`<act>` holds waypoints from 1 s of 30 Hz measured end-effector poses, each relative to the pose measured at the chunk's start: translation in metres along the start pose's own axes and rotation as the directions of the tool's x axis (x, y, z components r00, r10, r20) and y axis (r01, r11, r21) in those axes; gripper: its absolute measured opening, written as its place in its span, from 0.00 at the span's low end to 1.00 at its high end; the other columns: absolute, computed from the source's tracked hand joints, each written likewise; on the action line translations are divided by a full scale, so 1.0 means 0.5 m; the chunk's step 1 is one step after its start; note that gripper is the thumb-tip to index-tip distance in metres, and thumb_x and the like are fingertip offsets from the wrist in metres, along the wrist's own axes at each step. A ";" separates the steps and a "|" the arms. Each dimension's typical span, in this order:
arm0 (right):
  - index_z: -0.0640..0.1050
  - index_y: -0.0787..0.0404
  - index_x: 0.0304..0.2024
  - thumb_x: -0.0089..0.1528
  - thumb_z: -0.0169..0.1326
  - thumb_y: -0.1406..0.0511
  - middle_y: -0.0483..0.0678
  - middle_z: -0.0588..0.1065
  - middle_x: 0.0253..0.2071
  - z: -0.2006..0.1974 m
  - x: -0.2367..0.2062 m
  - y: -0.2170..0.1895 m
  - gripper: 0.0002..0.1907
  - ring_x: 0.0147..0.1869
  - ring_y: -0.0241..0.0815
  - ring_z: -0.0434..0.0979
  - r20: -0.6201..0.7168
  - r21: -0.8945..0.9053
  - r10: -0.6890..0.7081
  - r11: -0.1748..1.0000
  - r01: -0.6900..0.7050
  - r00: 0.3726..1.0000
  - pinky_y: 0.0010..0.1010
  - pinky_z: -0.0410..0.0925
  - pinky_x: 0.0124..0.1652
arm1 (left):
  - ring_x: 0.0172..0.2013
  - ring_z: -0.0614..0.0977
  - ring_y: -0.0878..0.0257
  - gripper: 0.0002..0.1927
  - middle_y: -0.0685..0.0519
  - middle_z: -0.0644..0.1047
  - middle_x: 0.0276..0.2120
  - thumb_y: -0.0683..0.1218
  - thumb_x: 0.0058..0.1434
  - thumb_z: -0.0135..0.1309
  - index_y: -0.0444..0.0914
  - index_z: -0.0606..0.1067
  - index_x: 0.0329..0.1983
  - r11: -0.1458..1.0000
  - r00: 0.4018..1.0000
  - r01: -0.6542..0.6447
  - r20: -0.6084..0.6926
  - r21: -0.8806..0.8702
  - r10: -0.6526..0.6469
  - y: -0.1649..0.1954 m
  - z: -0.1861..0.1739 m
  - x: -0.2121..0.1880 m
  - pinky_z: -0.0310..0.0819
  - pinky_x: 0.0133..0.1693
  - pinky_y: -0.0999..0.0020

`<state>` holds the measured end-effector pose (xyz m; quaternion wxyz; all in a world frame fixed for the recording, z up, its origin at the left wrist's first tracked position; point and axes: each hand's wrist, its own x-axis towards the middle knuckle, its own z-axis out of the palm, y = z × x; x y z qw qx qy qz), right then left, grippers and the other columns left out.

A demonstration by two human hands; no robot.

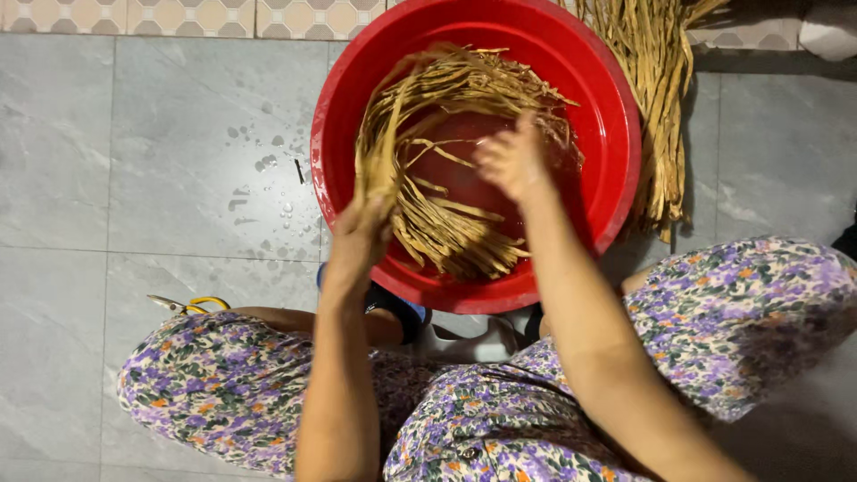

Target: The person sits on the floor and repeatedly submerges, agitates, and wrings long dried plant strips in a red basin of water. The strips are handled by hand and kept wet in the basin.

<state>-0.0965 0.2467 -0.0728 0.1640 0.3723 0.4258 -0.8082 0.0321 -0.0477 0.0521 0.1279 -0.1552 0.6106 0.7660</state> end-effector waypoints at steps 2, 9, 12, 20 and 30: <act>0.67 0.55 0.52 0.68 0.60 0.53 0.50 0.77 0.42 0.075 -0.038 0.087 0.21 0.31 0.38 0.62 0.446 -0.220 -0.109 0.949 0.227 0.889 0.31 0.53 0.26 | 0.20 0.64 0.70 0.19 0.60 0.66 0.21 0.54 0.73 0.50 0.33 0.77 0.42 0.985 0.996 0.083 -0.056 0.153 -0.076 -0.094 0.028 0.072 0.54 0.21 0.72; 0.79 0.59 0.49 0.65 0.53 0.62 0.47 0.72 0.25 0.109 -0.084 0.137 0.13 0.20 0.36 0.68 0.153 -0.511 -0.004 0.856 0.083 0.988 0.23 0.65 0.18 | 0.39 0.83 0.44 0.19 0.38 0.80 0.32 0.52 0.75 0.46 0.35 0.81 0.40 0.723 0.976 -0.188 0.209 0.665 0.061 -0.309 0.145 0.066 0.73 0.42 0.51; 0.79 0.61 0.53 0.69 0.48 0.57 0.50 0.76 0.33 0.067 -0.076 0.071 0.18 0.31 0.38 0.76 0.165 -0.482 -0.105 0.859 0.173 0.981 0.29 0.74 0.33 | 0.34 0.82 0.43 0.16 0.36 0.78 0.29 0.50 0.74 0.47 0.31 0.75 0.43 0.776 0.977 -0.186 0.196 0.603 0.081 -0.278 0.170 0.070 0.74 0.40 0.51; 0.74 0.66 0.54 0.67 0.59 0.59 0.58 0.80 0.51 0.076 -0.068 0.155 0.20 0.55 0.48 0.79 0.501 -0.681 -0.155 0.537 0.498 0.852 0.40 0.72 0.54 | 0.53 0.77 0.43 0.26 0.37 0.73 0.54 0.41 0.65 0.49 0.34 0.63 0.66 0.848 0.987 -0.010 0.139 0.530 -0.076 -0.215 0.158 0.127 0.71 0.53 0.50; 0.76 0.61 0.55 0.70 0.51 0.62 0.51 0.78 0.42 -0.156 0.018 0.047 0.14 0.39 0.42 0.75 -0.276 -0.740 -0.099 0.657 -0.146 0.956 0.36 0.74 0.34 | 0.51 0.80 0.59 0.16 0.51 0.81 0.50 0.46 0.67 0.53 0.37 0.76 0.57 0.955 0.975 0.177 0.093 0.238 -0.204 -0.289 0.122 0.150 0.74 0.55 0.65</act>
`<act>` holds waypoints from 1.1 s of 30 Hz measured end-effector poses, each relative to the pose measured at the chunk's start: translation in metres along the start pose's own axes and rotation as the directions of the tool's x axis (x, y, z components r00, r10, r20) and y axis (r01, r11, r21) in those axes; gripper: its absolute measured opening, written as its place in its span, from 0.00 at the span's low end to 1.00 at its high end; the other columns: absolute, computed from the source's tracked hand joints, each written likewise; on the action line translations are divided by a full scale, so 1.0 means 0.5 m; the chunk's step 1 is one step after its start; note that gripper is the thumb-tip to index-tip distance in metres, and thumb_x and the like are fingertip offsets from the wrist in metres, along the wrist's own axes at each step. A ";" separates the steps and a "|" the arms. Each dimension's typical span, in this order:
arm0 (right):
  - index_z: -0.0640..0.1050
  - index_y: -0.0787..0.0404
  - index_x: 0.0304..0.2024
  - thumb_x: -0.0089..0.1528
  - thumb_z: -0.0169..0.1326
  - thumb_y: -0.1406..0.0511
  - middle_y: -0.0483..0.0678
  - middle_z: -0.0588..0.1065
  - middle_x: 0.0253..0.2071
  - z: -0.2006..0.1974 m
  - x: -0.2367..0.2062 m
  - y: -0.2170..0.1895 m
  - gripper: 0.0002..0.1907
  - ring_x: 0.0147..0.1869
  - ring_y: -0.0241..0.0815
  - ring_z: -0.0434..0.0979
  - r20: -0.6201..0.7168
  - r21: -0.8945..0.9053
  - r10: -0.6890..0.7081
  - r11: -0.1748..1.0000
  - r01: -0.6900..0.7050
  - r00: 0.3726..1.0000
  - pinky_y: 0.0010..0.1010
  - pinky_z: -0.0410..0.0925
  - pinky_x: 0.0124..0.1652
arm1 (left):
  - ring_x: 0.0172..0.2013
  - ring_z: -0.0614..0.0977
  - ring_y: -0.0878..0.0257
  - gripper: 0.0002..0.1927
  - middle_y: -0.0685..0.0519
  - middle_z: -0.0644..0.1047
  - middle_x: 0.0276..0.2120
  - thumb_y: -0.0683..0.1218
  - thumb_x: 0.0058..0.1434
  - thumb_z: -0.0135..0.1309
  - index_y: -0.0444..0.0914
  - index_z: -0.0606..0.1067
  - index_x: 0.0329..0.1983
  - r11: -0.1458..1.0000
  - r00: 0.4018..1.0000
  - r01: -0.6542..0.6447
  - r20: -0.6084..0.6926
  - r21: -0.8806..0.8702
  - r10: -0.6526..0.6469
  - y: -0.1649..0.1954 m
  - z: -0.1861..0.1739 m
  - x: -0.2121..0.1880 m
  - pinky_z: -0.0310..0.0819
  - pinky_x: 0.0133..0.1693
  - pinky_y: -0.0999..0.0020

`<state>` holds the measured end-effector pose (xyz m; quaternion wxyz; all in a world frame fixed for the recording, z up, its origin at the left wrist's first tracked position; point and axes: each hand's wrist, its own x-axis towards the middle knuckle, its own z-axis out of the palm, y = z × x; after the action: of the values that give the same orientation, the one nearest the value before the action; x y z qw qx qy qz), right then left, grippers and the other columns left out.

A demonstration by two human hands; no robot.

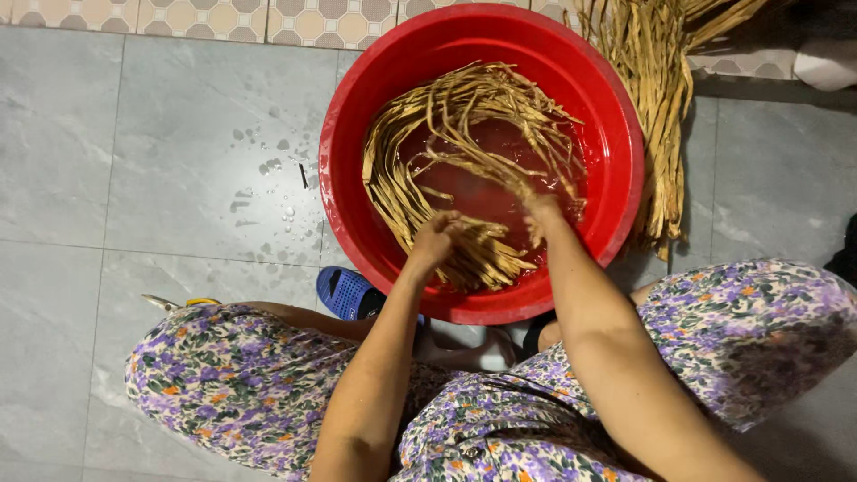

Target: The person sits on the floor and repeatedly submerges, agitates, and wrings long dried plant strips in a red basin of water. The strips are handled by hand and kept wet in the basin.

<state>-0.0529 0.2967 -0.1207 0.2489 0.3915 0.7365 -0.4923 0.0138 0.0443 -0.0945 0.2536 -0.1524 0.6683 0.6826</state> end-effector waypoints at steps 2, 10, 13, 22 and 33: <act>0.77 0.61 0.54 0.69 0.50 0.62 0.53 0.78 0.43 -0.008 0.009 0.000 0.14 0.41 0.44 0.75 -0.211 -0.216 -0.043 0.976 -0.004 0.977 0.38 0.73 0.37 | 0.47 0.80 0.61 0.14 0.51 0.81 0.46 0.45 0.68 0.52 0.36 0.77 0.54 0.994 0.995 -0.093 -0.034 -0.055 0.091 -0.020 -0.011 0.013 0.75 0.51 0.67; 0.80 0.60 0.48 0.68 0.48 0.63 0.58 0.77 0.49 0.110 -0.110 -0.026 0.12 0.51 0.54 0.76 0.197 -0.700 -0.265 0.636 0.324 0.944 0.48 0.70 0.48 | 0.52 0.77 0.54 0.19 0.48 0.77 0.50 0.50 0.70 0.52 0.35 0.72 0.59 0.981 0.997 0.083 0.013 -0.178 -0.082 -0.046 0.020 0.025 0.71 0.55 0.57; 0.81 0.60 0.45 0.68 0.47 0.64 0.59 0.77 0.50 0.119 -0.205 -0.069 0.12 0.54 0.58 0.76 0.206 -0.768 -0.347 0.521 0.371 0.915 0.51 0.69 0.52 | 0.66 0.69 0.49 0.30 0.45 0.71 0.61 0.59 0.74 0.49 0.33 0.65 0.67 0.984 0.999 0.027 0.025 -0.176 -0.023 -0.011 0.021 0.015 0.61 0.67 0.51; 0.79 0.57 0.42 0.68 0.45 0.61 0.56 0.81 0.39 0.030 -0.509 -0.164 0.12 0.46 0.56 0.82 0.503 -0.772 -0.374 0.212 0.600 0.779 0.52 0.72 0.46 | 0.27 0.76 0.64 0.13 0.48 0.78 0.32 0.44 0.71 0.53 0.32 0.74 0.54 0.406 0.989 0.115 0.144 -0.907 0.040 0.151 -0.020 0.010 0.76 0.31 0.70; 0.81 0.56 0.43 0.69 0.49 0.57 0.44 0.77 0.27 -0.302 -0.569 -0.249 0.13 0.28 0.36 0.76 0.319 -0.538 -0.535 0.577 0.614 0.783 0.29 0.72 0.28 | 0.34 0.81 0.60 0.07 0.49 0.77 0.35 0.43 0.71 0.52 0.36 0.71 0.48 0.127 0.998 0.042 0.036 -0.991 -0.053 0.141 -0.148 0.108 0.83 0.44 0.60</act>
<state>0.0098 0.3150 0.2184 0.2332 -0.0028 0.9248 -0.3005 -0.0793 -0.0199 -0.0697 0.1086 -0.3056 0.0474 0.9447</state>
